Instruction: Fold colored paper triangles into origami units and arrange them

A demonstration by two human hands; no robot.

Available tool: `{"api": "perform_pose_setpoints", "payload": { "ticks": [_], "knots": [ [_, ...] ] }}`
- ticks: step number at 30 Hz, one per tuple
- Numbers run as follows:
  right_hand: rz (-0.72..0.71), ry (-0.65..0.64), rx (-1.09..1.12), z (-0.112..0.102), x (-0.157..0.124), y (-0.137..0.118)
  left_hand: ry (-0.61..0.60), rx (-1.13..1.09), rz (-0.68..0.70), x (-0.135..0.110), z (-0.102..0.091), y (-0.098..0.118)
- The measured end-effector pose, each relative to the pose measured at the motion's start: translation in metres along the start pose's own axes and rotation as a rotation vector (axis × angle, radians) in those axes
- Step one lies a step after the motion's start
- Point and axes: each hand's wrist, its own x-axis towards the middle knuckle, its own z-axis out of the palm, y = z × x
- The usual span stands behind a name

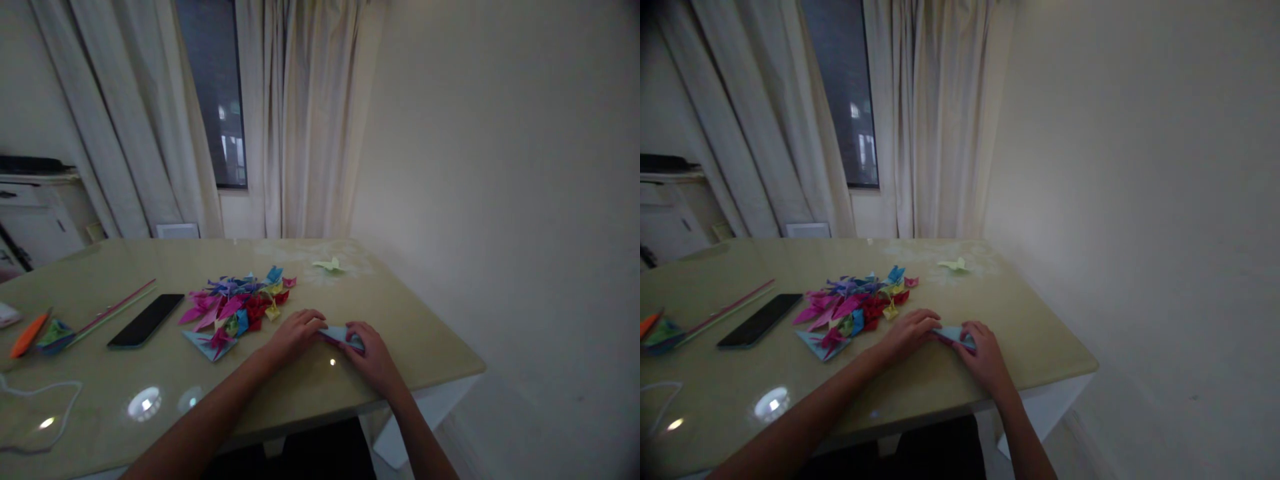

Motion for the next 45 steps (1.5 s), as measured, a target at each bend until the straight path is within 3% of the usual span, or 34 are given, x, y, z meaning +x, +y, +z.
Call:
{"api": "perform_pose_setpoints", "payload": {
  "ticks": [3,6,8,10,12,14,18,21,25,28,32,35,37,41,43,45],
  "knots": [
    [0.004,0.065,0.023,-0.001,-0.001,0.003,0.138,0.046,-0.149,-0.017,-0.045,0.0],
    [-0.007,0.089,0.028,-0.001,-0.002,0.004,0.253,0.163,-0.438,-0.05,-0.103,-0.021],
    [-0.017,0.08,0.014,0.0,-0.002,0.005,0.249,0.304,-0.678,-0.077,-0.136,-0.042],
    [-0.03,0.073,-0.01,0.002,-0.002,0.005,0.132,0.424,-0.881,-0.102,-0.155,-0.063],
    [-0.041,0.075,-0.03,0.003,-0.003,0.005,-0.048,0.45,-0.931,-0.119,-0.16,-0.079],
    [-0.046,0.081,-0.039,0.004,-0.003,0.006,-0.134,0.457,-0.883,-0.128,-0.153,-0.089],
    [-0.042,0.093,-0.05,0.002,-0.003,0.007,-0.044,0.519,-0.792,-0.132,-0.132,-0.099],
    [-0.044,0.093,-0.068,0.0,-0.003,0.005,-0.036,0.547,-0.819,-0.133,-0.127,-0.097],
    [-0.06,0.113,-0.088,-0.002,-0.002,0.003,0.031,0.614,-0.996,-0.132,-0.14,-0.082],
    [-0.092,0.18,-0.091,-0.004,-0.002,0.005,0.254,0.65,-1.07,-0.13,-0.155,-0.068],
    [-0.156,0.304,-0.103,-0.005,0.005,-0.006,0.625,0.544,-0.954,-0.127,-0.167,-0.049],
    [-0.227,0.301,-0.083,-0.005,0.021,-0.039,0.766,0.393,-0.76,-0.119,-0.166,-0.027],
    [-0.295,0.236,-0.052,-0.003,0.037,-0.07,0.713,0.282,-0.585,-0.105,-0.162,-0.008],
    [-0.392,0.036,0.061,0.0,0.079,-0.126,0.421,0.054,-0.256,-0.061,-0.154,0.031],
    [-0.406,-0.038,0.17,0.001,0.096,-0.137,0.35,-0.077,-0.197,-0.038,-0.147,0.043],
    [-0.344,-0.031,0.296,0.002,0.106,-0.136,0.399,-0.244,-0.226,-0.018,-0.135,0.048]
  ]
}}
